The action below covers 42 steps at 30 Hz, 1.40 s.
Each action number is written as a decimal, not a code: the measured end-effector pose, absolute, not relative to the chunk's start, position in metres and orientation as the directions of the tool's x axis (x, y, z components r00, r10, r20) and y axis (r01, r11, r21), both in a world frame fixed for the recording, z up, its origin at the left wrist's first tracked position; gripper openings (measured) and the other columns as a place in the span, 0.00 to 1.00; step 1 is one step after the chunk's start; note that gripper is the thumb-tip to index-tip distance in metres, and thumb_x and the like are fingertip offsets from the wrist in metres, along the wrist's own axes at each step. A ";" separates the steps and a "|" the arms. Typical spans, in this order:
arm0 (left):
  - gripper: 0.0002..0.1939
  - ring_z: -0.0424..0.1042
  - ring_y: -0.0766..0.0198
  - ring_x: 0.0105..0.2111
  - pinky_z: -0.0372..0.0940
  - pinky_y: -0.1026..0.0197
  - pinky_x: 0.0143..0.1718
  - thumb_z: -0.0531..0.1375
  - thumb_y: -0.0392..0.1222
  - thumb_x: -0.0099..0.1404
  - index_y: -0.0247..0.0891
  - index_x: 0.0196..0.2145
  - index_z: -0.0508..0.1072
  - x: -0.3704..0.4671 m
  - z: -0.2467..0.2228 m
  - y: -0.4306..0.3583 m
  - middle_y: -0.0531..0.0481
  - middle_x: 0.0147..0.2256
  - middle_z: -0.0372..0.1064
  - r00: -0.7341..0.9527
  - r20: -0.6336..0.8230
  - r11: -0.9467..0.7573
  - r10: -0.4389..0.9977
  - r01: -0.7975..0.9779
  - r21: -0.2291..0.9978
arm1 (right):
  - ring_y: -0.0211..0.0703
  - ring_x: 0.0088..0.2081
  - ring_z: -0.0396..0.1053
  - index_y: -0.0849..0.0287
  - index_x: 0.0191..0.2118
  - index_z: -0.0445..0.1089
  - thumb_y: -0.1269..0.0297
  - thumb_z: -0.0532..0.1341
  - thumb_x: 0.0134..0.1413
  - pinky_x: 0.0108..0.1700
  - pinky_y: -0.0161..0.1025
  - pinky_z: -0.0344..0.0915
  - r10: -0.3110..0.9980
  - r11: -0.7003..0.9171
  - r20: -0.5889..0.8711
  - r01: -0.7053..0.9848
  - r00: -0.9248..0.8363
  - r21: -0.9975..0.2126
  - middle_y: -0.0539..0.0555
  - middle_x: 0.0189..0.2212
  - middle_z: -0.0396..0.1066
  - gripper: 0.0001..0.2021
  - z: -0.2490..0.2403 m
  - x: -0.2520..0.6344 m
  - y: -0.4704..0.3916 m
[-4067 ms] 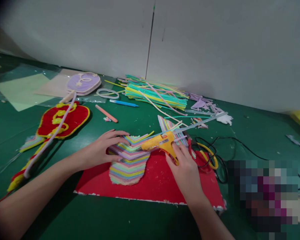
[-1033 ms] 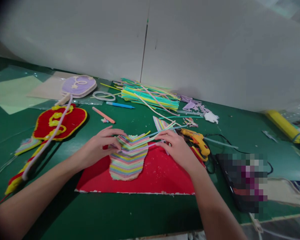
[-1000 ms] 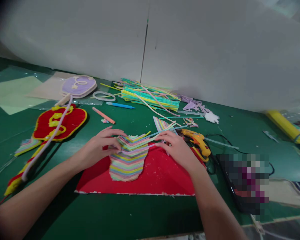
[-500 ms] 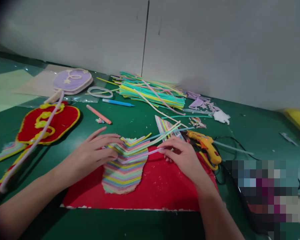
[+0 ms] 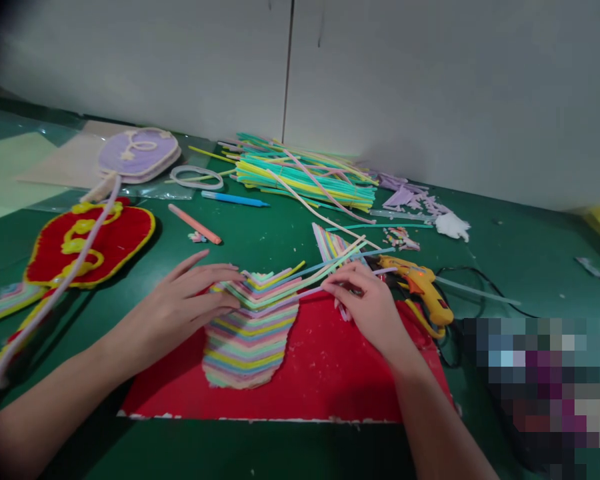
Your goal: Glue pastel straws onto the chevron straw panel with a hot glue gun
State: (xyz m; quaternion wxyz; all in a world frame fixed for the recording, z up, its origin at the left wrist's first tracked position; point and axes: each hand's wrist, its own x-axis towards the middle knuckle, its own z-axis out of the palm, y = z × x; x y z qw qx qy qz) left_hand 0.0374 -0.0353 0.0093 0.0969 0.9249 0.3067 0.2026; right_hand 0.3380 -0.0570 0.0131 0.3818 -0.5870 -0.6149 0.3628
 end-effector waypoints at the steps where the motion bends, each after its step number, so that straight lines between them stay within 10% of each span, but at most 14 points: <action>1: 0.11 0.61 0.62 0.57 0.42 0.44 0.64 0.50 0.35 0.71 0.42 0.40 0.71 0.037 0.010 -0.036 0.48 0.52 0.68 0.731 0.316 -0.794 0.605 0.526 0.303 | 0.27 0.17 0.60 0.59 0.30 0.73 0.57 0.63 0.53 0.18 0.33 0.59 0.999 0.052 0.048 0.461 -0.021 -0.886 0.50 0.33 0.64 0.10 0.013 0.338 -0.057; 17: 0.10 0.62 0.60 0.57 0.44 0.44 0.64 0.51 0.34 0.70 0.39 0.39 0.72 0.038 0.011 -0.031 0.48 0.50 0.70 0.728 0.373 -0.817 0.576 0.527 0.235 | 0.41 0.36 0.68 0.56 0.30 0.73 0.62 0.62 0.54 0.36 0.38 0.64 0.973 0.212 0.217 0.653 -0.076 -0.727 0.52 0.31 0.69 0.05 0.014 0.337 -0.056; 24: 0.15 0.70 0.58 0.45 0.67 0.54 0.44 0.46 0.33 0.71 0.36 0.46 0.72 0.043 0.018 -0.045 0.42 0.49 0.69 0.690 0.359 -0.774 0.629 0.600 0.202 | 0.42 0.37 0.68 0.55 0.31 0.73 0.62 0.62 0.55 0.37 0.38 0.64 0.975 0.208 0.210 0.671 -0.080 -0.712 0.52 0.32 0.69 0.05 0.012 0.338 -0.056; 30: 0.22 0.58 0.49 0.60 0.64 0.49 0.54 0.43 0.29 0.69 0.32 0.56 0.66 0.064 0.020 -0.089 0.39 0.57 0.63 0.668 0.319 -0.720 0.672 0.690 0.072 | 0.41 0.37 0.67 0.55 0.31 0.73 0.64 0.62 0.55 0.41 0.38 0.63 0.976 0.205 0.196 0.683 -0.091 -0.701 0.51 0.33 0.69 0.04 0.013 0.338 -0.056; 36: 0.35 0.55 0.44 0.62 0.66 0.45 0.52 0.41 0.58 0.70 0.26 0.61 0.58 0.082 0.008 -0.119 0.31 0.63 0.53 0.539 0.296 -0.575 0.789 0.817 0.046 | 0.41 0.37 0.67 0.55 0.31 0.73 0.65 0.62 0.55 0.41 0.38 0.63 0.977 0.201 0.189 0.701 -0.096 -0.684 0.51 0.33 0.69 0.04 0.015 0.337 -0.057; 42: 0.37 0.58 0.43 0.60 0.67 0.44 0.50 0.42 0.63 0.67 0.31 0.60 0.61 0.082 -0.002 -0.121 0.31 0.61 0.55 0.552 0.280 -0.582 0.786 0.813 0.032 | 0.42 0.37 0.68 0.55 0.31 0.73 0.63 0.61 0.56 0.41 0.39 0.64 0.979 0.192 0.179 0.710 -0.093 -0.678 0.51 0.33 0.69 0.05 0.016 0.336 -0.058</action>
